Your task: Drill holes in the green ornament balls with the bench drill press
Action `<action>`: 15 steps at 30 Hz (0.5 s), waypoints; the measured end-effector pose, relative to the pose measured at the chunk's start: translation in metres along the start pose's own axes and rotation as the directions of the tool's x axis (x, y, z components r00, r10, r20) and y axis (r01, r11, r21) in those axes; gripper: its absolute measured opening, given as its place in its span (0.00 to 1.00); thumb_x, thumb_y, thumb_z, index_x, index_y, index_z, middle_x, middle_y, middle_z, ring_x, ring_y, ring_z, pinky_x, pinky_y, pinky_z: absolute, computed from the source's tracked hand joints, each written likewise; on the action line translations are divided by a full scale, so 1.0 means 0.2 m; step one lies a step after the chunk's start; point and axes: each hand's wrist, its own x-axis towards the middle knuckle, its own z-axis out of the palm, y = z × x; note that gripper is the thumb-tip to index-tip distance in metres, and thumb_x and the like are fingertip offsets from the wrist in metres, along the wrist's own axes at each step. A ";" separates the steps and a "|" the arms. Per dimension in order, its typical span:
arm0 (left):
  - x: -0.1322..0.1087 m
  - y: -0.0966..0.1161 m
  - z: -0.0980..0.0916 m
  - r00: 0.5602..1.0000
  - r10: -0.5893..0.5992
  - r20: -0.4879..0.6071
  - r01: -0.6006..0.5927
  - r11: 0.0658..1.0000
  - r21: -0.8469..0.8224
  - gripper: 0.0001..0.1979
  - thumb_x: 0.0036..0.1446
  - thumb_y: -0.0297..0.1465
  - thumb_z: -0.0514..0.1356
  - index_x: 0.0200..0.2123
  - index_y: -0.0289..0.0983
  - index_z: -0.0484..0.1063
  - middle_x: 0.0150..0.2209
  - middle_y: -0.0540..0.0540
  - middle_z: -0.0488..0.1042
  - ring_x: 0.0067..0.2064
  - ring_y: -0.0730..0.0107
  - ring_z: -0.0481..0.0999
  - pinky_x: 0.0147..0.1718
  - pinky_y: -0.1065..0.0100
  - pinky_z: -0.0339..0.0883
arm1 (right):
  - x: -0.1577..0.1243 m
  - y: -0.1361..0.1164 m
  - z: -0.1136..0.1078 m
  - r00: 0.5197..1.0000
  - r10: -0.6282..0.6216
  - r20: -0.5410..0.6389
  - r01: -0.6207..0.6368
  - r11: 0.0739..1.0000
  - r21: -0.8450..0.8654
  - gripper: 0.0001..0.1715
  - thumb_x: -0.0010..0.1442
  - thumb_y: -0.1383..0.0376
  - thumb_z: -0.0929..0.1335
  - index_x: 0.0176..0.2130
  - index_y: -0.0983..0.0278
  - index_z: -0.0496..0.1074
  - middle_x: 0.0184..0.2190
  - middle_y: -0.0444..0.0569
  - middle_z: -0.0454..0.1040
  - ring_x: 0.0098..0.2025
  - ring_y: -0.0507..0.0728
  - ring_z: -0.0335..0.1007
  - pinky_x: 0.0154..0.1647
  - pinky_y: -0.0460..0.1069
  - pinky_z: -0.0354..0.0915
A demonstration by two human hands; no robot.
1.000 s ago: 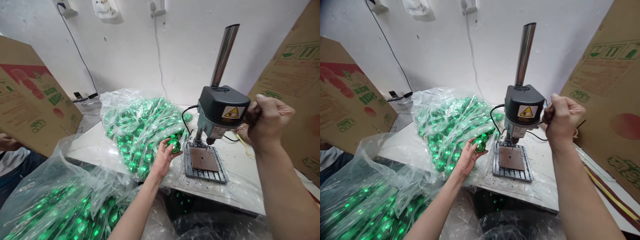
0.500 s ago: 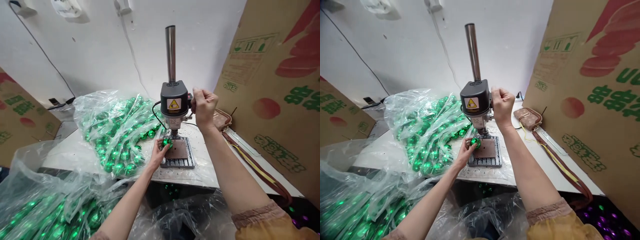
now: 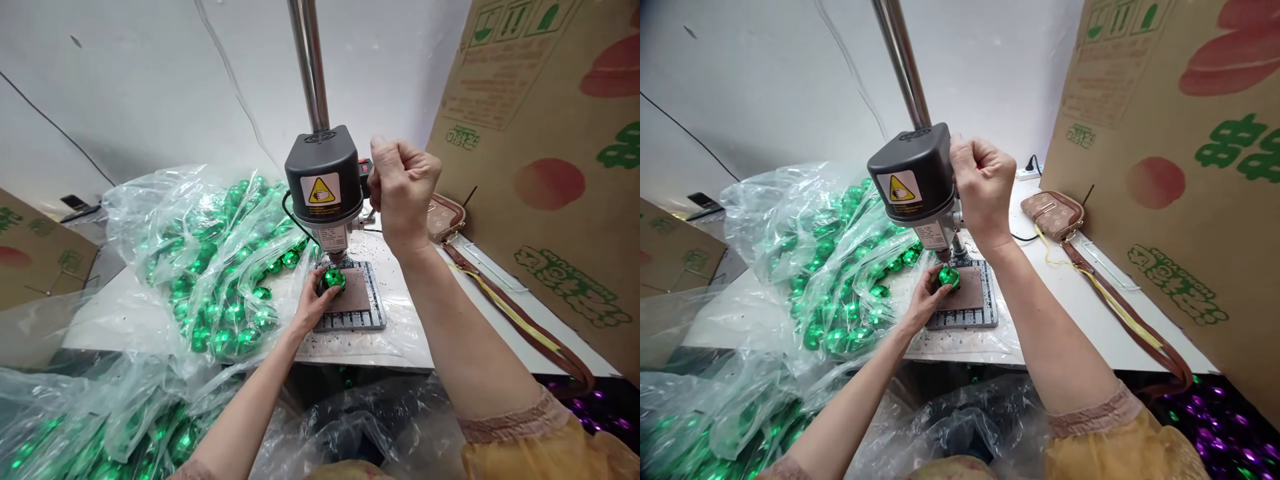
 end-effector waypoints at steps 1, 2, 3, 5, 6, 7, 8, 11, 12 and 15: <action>0.00 0.00 0.00 1.000 0.002 0.012 -0.003 1.000 0.022 0.29 0.50 0.38 0.71 0.54 0.39 0.69 0.51 0.43 0.74 0.55 0.58 0.73 0.59 0.58 0.63 | 0.00 0.00 0.00 1.000 0.002 0.003 -0.002 1.000 -0.006 0.33 0.63 0.45 0.64 0.19 0.62 0.52 0.17 0.40 0.51 0.20 0.46 0.48 0.19 0.45 0.50; 0.00 0.01 0.01 1.000 0.006 0.027 -0.008 0.999 0.046 0.29 0.50 0.38 0.70 0.54 0.40 0.69 0.51 0.44 0.75 0.55 0.58 0.73 0.58 0.58 0.63 | 0.00 0.00 0.00 1.000 0.005 0.007 -0.005 1.000 -0.005 0.33 0.63 0.45 0.63 0.19 0.62 0.52 0.17 0.40 0.51 0.20 0.46 0.49 0.19 0.45 0.51; 0.00 0.02 0.01 0.999 0.013 0.041 -0.015 0.998 0.069 0.28 0.50 0.38 0.70 0.54 0.40 0.69 0.50 0.44 0.75 0.54 0.58 0.74 0.58 0.58 0.64 | 0.00 -0.01 0.00 1.000 0.008 0.010 -0.008 1.000 0.001 0.33 0.63 0.45 0.63 0.19 0.62 0.52 0.17 0.40 0.51 0.20 0.46 0.49 0.20 0.45 0.51; 0.00 0.03 0.03 0.998 0.032 0.049 -0.037 0.994 0.107 0.28 0.50 0.38 0.70 0.54 0.39 0.70 0.48 0.44 0.76 0.52 0.57 0.74 0.57 0.57 0.65 | 0.00 -0.02 0.00 1.000 0.011 0.013 -0.011 1.000 0.019 0.33 0.62 0.44 0.64 0.18 0.62 0.52 0.17 0.40 0.51 0.20 0.46 0.49 0.20 0.45 0.52; -0.01 0.03 0.04 0.998 0.044 0.047 -0.050 0.991 0.125 0.28 0.49 0.38 0.71 0.53 0.39 0.70 0.48 0.44 0.76 0.52 0.56 0.75 0.56 0.56 0.66 | 0.00 -0.02 0.00 1.000 0.010 0.014 -0.011 1.000 0.026 0.34 0.62 0.45 0.64 0.18 0.62 0.52 0.17 0.40 0.51 0.20 0.46 0.48 0.21 0.45 0.52; -0.01 0.04 0.05 0.997 0.055 0.046 -0.062 0.987 0.145 0.28 0.49 0.37 0.71 0.52 0.39 0.70 0.47 0.43 0.76 0.51 0.56 0.75 0.55 0.56 0.66 | -0.01 -0.03 0.00 1.000 0.010 0.015 -0.011 0.999 0.031 0.34 0.63 0.45 0.64 0.18 0.62 0.51 0.17 0.40 0.51 0.20 0.46 0.48 0.21 0.45 0.52; -0.01 0.04 0.06 0.997 0.066 0.045 -0.072 0.984 0.166 0.27 0.48 0.37 0.71 0.52 0.39 0.70 0.47 0.43 0.76 0.50 0.56 0.75 0.54 0.56 0.67 | -0.01 -0.03 0.00 1.000 0.011 0.018 -0.012 0.999 0.034 0.34 0.63 0.46 0.64 0.18 0.62 0.51 0.17 0.40 0.50 0.20 0.46 0.48 0.21 0.45 0.51; -0.02 0.02 0.07 0.995 0.075 0.060 -0.086 0.975 0.207 0.26 0.49 0.36 0.71 0.51 0.40 0.69 0.46 0.44 0.75 0.49 0.56 0.75 0.53 0.56 0.68 | -0.01 -0.04 -0.01 0.999 0.020 0.034 -0.021 0.999 0.047 0.33 0.63 0.50 0.66 0.17 0.62 0.51 0.17 0.39 0.50 0.19 0.45 0.46 0.20 0.45 0.50; -0.03 0.02 0.08 0.995 0.076 0.063 -0.088 0.972 0.217 0.26 0.49 0.35 0.70 0.51 0.40 0.68 0.46 0.44 0.75 0.48 0.57 0.75 0.52 0.57 0.68 | 0.00 -0.04 -0.01 0.999 0.021 0.037 -0.023 0.998 0.060 0.32 0.63 0.52 0.67 0.17 0.62 0.51 0.17 0.39 0.50 0.19 0.45 0.45 0.20 0.45 0.49; -0.03 0.01 0.07 0.995 0.069 0.066 -0.082 0.968 0.238 0.26 0.51 0.34 0.69 0.52 0.41 0.67 0.47 0.44 0.75 0.48 0.58 0.75 0.52 0.58 0.68 | 0.01 -0.04 -0.02 0.999 0.024 0.037 -0.029 0.992 0.123 0.29 0.62 0.59 0.68 0.16 0.62 0.54 0.16 0.39 0.51 0.19 0.45 0.44 0.19 0.45 0.47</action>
